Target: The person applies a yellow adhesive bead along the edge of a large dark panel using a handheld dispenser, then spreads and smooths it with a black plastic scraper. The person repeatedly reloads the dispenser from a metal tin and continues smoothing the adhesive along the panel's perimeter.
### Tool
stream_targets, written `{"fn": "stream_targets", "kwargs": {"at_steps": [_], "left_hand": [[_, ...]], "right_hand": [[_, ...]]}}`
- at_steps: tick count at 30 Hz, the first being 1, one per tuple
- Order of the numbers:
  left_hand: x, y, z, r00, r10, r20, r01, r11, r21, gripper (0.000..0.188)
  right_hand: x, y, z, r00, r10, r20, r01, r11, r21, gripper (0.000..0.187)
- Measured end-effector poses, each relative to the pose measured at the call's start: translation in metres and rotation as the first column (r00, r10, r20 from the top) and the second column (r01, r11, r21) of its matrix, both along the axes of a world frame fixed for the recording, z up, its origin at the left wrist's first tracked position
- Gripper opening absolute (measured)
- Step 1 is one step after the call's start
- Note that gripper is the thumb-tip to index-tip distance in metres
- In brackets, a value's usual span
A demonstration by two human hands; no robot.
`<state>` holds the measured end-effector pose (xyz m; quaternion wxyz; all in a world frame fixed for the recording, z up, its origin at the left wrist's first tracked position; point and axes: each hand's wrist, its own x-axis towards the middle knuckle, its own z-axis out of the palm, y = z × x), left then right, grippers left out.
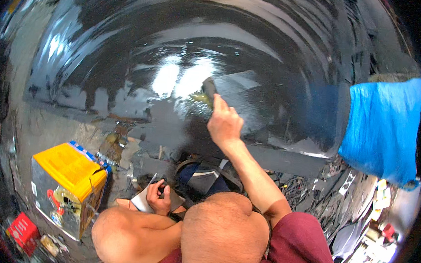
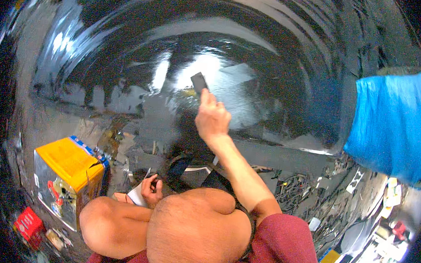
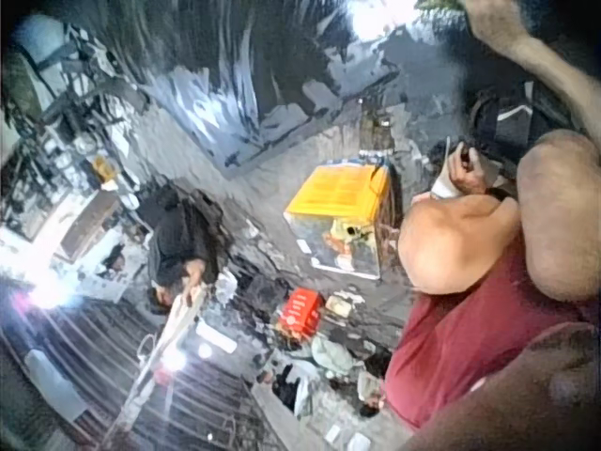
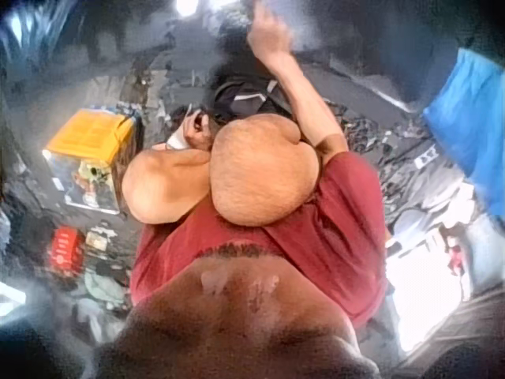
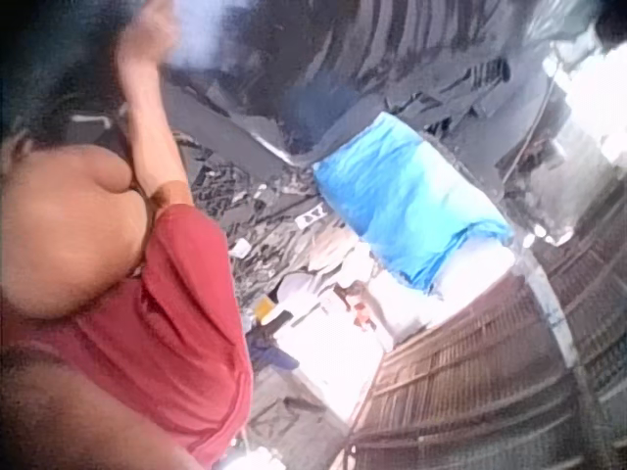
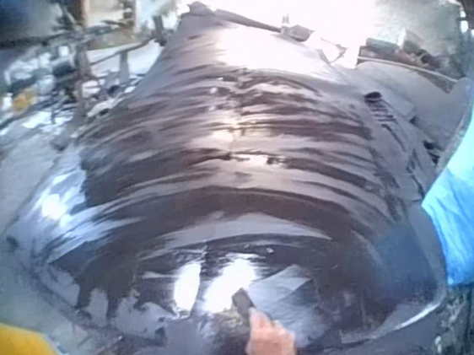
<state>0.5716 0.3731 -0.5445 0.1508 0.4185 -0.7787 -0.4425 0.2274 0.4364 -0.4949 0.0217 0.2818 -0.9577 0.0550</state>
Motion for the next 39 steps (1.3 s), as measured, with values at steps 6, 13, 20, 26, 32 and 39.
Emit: {"fn": "stream_targets", "kwargs": {"at_steps": [6, 13, 20, 26, 32, 39], "left_hand": [[-0.004, -0.001, -0.001, 1.0, -0.01, -0.014, 0.01, 1.0, 0.014, 0.026], [-0.002, -0.002, 0.009, 0.997, 0.052, -0.059, -0.049, 0.998, 0.05, 0.023], [-0.002, -0.004, 0.011, 0.991, 0.07, -0.114, -0.068, 0.997, 0.026, 0.021], [0.008, -0.002, 0.002, 0.988, 0.097, -0.119, -0.1, 0.995, -0.02, 0.018], [0.003, -0.003, 0.005, 0.991, 0.087, -0.1, -0.086, 0.996, 0.015, 0.018], [0.003, -0.002, 0.006, 0.995, 0.084, -0.05, -0.083, 0.996, 0.032, 0.018]], "right_hand": [[0.042, -0.112, -0.012, 0.949, 0.315, 0.02, -0.315, 0.949, -0.004, 0.048], [0.073, -0.108, -0.025, 0.709, 0.672, -0.216, -0.692, 0.722, -0.026, 0.046], [0.081, -0.082, -0.014, 0.671, 0.738, -0.079, -0.739, 0.674, 0.016, 0.051], [0.02, -0.072, 0.13, 0.861, 0.474, 0.184, -0.359, 0.823, -0.44, 0.038], [-0.043, -0.027, 0.113, 0.922, 0.337, 0.193, -0.352, 0.935, 0.05, 0.04], [0.03, 0.003, 0.061, 0.946, 0.306, 0.108, -0.316, 0.943, 0.1, 0.053]]}}
